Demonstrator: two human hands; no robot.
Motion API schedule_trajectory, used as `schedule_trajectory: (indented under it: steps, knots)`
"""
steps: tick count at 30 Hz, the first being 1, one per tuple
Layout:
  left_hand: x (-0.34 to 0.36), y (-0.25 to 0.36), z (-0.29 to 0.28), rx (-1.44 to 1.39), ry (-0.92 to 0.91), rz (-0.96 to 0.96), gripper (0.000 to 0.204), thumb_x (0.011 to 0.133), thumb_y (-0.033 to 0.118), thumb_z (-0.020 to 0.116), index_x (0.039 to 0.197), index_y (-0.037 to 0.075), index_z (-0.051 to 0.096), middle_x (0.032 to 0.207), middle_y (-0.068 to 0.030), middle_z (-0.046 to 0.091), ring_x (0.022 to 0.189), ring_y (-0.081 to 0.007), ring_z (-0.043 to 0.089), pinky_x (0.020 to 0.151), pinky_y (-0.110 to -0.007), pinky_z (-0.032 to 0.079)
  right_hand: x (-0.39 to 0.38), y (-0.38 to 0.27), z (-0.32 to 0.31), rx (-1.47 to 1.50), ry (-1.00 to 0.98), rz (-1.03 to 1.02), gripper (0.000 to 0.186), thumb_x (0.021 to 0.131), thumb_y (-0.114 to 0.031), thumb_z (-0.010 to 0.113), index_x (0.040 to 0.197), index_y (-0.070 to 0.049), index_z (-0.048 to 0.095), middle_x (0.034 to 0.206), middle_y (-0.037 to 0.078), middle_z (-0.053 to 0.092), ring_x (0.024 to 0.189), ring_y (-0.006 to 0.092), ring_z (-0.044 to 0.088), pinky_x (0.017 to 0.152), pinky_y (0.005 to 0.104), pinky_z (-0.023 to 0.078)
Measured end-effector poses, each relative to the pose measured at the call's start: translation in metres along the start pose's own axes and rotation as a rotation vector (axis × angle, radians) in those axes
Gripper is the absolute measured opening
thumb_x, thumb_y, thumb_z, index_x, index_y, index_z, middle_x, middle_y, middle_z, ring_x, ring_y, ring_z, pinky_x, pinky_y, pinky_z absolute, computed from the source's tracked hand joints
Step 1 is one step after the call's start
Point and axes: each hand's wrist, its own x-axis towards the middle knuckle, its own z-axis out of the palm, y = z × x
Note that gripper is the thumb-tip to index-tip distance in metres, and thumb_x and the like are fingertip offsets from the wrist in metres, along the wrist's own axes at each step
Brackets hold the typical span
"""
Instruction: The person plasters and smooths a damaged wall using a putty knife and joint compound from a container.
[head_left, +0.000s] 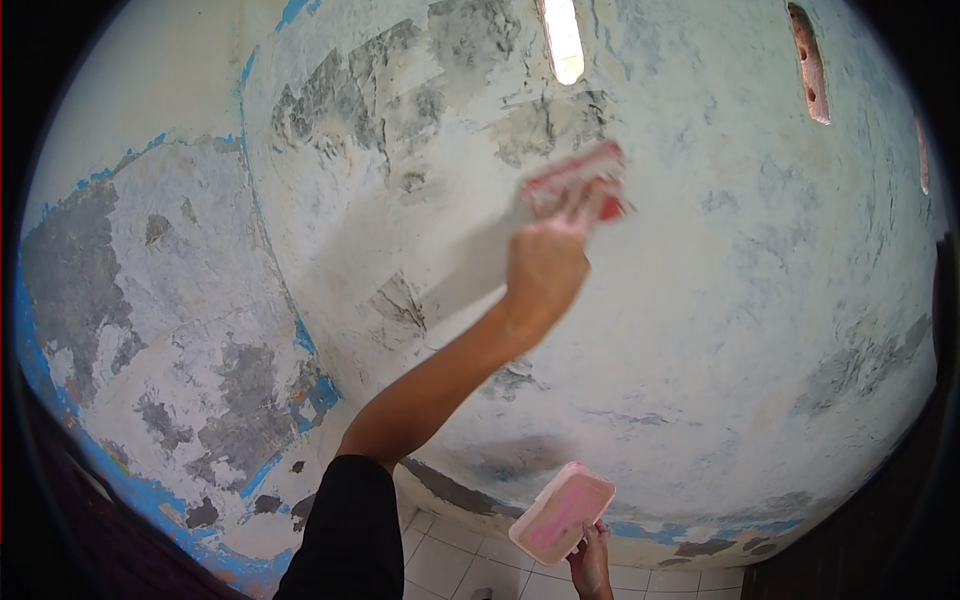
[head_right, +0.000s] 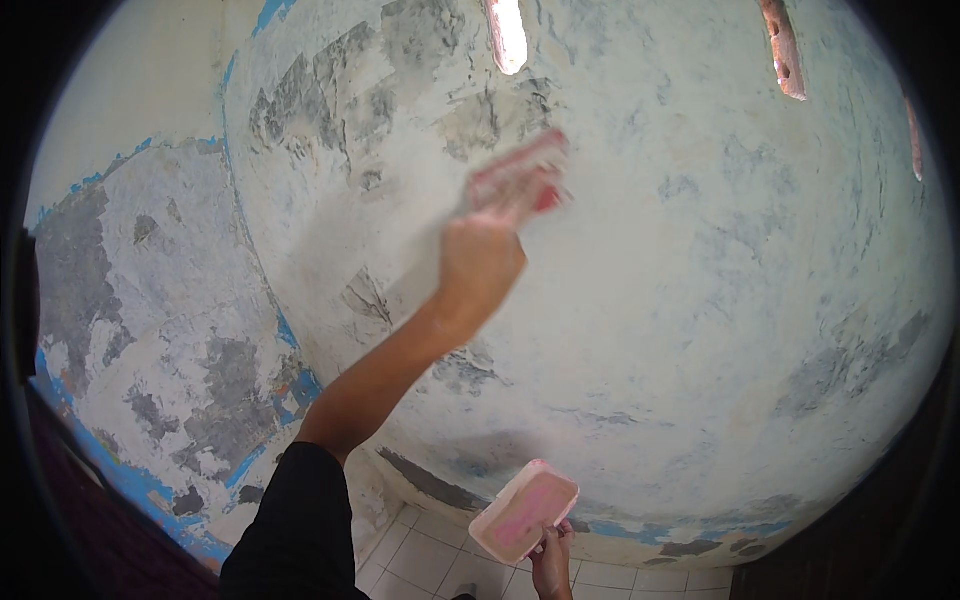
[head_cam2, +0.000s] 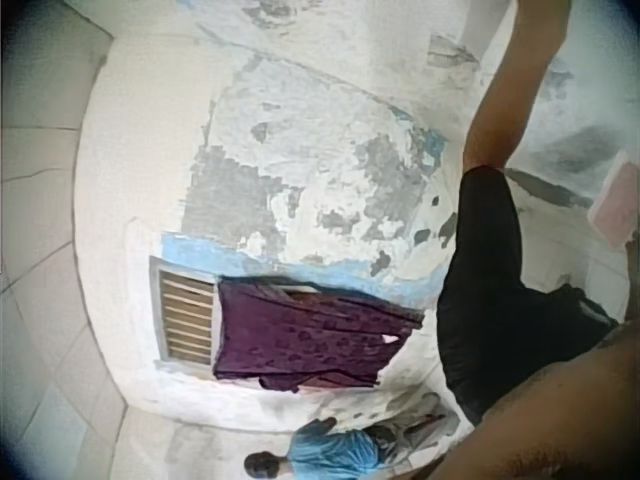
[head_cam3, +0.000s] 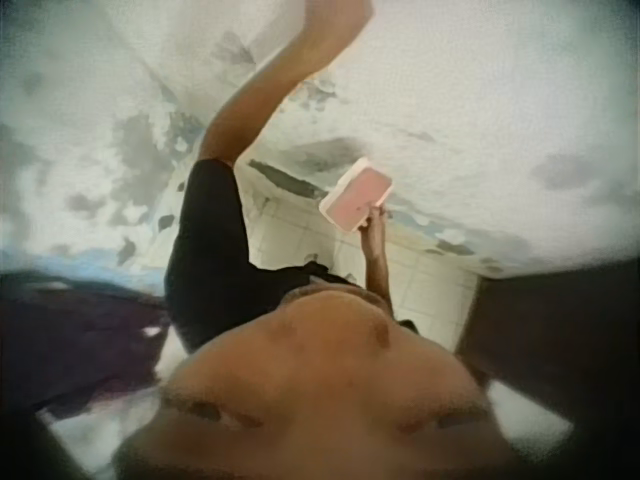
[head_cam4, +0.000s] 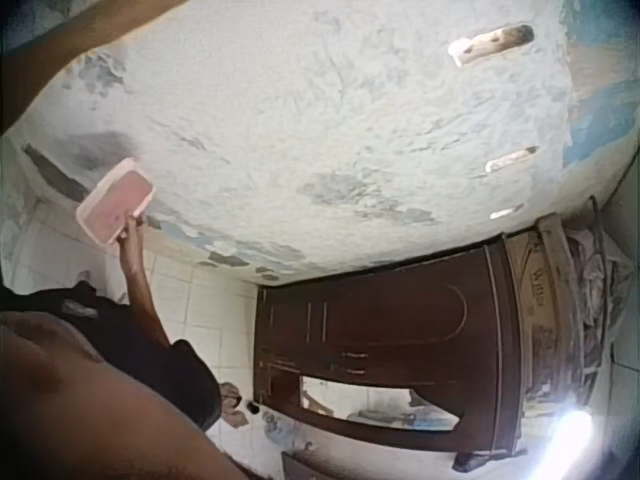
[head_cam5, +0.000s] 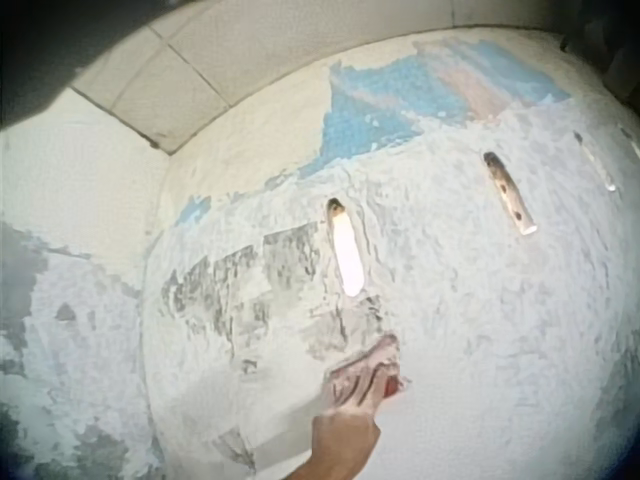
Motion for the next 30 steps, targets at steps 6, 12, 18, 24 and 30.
schedule_trajectory:
  steps: [6,12,18,24,30]
  knots:
    - [0.005,-0.023,-0.029,-0.273,-0.022,-0.146,0.056,0.084,-0.012,0.052,0.128,0.021,0.067,0.109,-0.0070,0.074,0.068,-0.0199,0.072,0.060,-0.031,0.058,-0.004,-0.007,-0.003,-0.016,0.008,0.017,0.056,0.097,-0.037,0.061,0.136,-0.014,0.028,0.132,0.010,0.044,0.121,0.0262,0.050,0.092,0.0487,0.048]
    - [0.017,-0.119,0.005,0.003,0.190,-0.125,0.060,0.078,-0.009,0.054,0.135,0.009,0.059,0.127,-0.0191,0.064,0.101,-0.0346,0.067,0.088,-0.038,0.056,-0.006,-0.007,-0.018,-0.197,-0.056,0.017,0.063,0.098,-0.049,0.058,0.143,-0.013,0.036,0.123,0.008,0.056,0.106,0.0217,0.060,0.077,0.0354,0.053]
    - [-0.074,-0.058,-0.016,-0.031,-0.128,-0.005,0.066,0.077,-0.009,0.057,0.140,0.008,0.054,0.135,-0.0178,0.059,0.112,-0.0327,0.064,0.093,-0.038,0.055,0.007,-0.008,-0.008,-0.167,-0.083,-0.023,0.060,0.098,-0.047,0.058,0.142,-0.013,0.036,0.123,0.008,0.055,0.106,0.0204,0.059,0.076,0.0346,0.053]
    - [-0.018,-0.104,-0.086,-0.454,-0.005,-0.304,0.037,0.095,0.000,0.049,0.127,0.007,0.066,0.124,-0.0170,0.067,0.116,-0.0244,0.066,0.102,-0.033,0.049,0.017,0.001,0.009,-0.033,-0.011,-0.007,0.063,0.096,-0.032,0.062,0.140,-0.007,0.024,0.129,0.012,0.043,0.112,0.0259,0.053,0.079,0.0442,0.053]
    - [0.037,-0.187,-0.082,-0.201,0.225,-0.279,0.048,0.085,-0.007,0.051,0.125,0.013,0.069,0.099,-0.0222,0.071,0.074,-0.0332,0.071,0.069,-0.035,0.055,0.012,-0.004,0.051,-0.230,-0.089,0.013,0.050,0.099,-0.046,0.056,0.135,-0.013,0.042,0.112,0.006,0.059,0.094,0.0180,0.061,0.069,0.0323,0.052]
